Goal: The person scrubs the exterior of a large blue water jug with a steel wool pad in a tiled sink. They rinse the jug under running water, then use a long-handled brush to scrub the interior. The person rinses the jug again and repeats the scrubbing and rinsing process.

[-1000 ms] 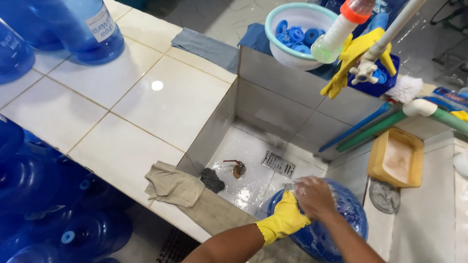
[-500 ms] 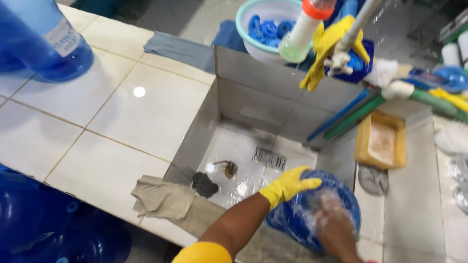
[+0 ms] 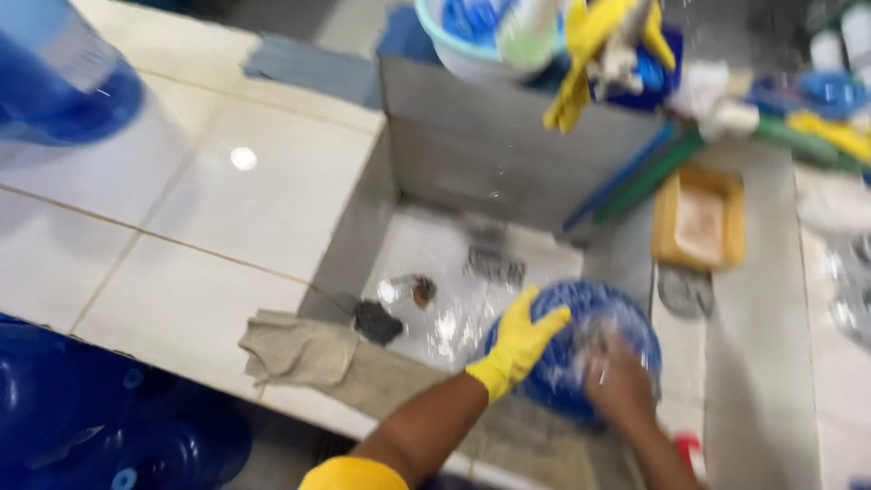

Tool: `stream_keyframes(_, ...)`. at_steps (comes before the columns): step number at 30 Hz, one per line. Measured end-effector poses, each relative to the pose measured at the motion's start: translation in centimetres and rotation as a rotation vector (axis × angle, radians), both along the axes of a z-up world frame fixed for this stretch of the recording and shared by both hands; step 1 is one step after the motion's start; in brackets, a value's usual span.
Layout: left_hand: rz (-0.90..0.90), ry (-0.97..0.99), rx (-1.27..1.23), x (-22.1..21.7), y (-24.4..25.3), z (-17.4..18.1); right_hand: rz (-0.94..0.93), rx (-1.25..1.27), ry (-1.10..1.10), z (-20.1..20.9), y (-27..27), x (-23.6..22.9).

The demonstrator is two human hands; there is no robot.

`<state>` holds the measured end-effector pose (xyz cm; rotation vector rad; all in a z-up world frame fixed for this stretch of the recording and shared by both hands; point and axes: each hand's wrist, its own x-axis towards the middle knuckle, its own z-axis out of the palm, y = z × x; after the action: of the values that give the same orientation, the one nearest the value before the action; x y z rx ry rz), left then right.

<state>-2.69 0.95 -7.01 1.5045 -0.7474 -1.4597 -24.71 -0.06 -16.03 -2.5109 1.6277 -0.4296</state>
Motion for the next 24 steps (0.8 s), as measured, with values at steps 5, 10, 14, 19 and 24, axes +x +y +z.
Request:
stream_keyframes(5,0.046,-0.269,-0.113,-0.1,-0.4,-0.4,-0.142,-0.128,-0.217,-2.1,1.3,0.7)
stream_keyframes(10,-0.243,-0.434,0.048,1.3,-4.8,-3.6,-0.106,-0.034,0.083,4.9,1.0,0.2)
stream_keyframes(14,-0.263,-0.345,-0.142,0.3,-3.6,-6.4,-0.322,0.243,0.06,5.5,-7.0,0.2)
stream_keyframes(19,-0.197,-0.398,-0.17,0.2,0.0,-2.9,0.154,-0.292,0.231,1.5,-9.0,6.1)
stream_keyframes(24,-0.19,-0.424,-0.071,-0.1,1.2,-3.2,-0.316,0.531,0.262,1.9,-14.5,3.7)
